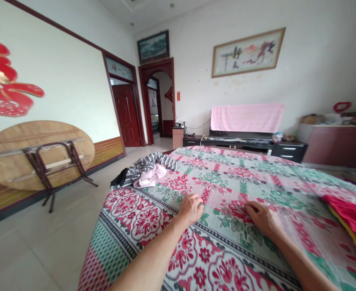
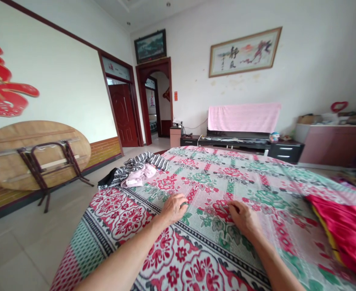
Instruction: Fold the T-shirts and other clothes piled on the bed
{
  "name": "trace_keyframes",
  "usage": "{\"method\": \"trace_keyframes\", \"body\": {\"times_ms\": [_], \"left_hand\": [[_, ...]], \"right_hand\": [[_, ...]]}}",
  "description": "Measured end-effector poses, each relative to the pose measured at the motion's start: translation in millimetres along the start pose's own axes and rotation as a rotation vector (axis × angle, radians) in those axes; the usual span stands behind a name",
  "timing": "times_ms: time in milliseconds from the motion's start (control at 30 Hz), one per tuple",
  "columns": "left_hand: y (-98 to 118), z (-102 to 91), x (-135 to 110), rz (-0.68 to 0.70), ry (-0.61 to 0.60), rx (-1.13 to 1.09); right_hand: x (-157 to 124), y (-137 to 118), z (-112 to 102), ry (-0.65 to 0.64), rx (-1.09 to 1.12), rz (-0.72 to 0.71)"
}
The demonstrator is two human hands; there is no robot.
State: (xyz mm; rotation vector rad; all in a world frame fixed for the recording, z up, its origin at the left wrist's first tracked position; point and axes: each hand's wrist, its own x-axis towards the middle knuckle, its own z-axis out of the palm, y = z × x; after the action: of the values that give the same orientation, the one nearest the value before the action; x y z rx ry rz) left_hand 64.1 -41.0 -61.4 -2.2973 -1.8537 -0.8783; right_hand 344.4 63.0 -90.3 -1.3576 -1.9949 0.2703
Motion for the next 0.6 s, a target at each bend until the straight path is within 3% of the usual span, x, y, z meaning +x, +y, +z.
{"method": "trace_keyframes", "body": {"times_ms": [300,500,600], "left_hand": [[-8,0.1,2,-0.021,0.003,-0.004],[-21,-5.7,2,-0.165,0.023,0.066],[-36,-22.8,8,-0.263,0.085,0.037]], "right_hand": [[-2,-15,-13,-0.03,-0.022,0.042],[-2,-13,-12,-0.026,-0.014,0.051],[0,-7,-8,-0.023,0.003,0.037]]}}
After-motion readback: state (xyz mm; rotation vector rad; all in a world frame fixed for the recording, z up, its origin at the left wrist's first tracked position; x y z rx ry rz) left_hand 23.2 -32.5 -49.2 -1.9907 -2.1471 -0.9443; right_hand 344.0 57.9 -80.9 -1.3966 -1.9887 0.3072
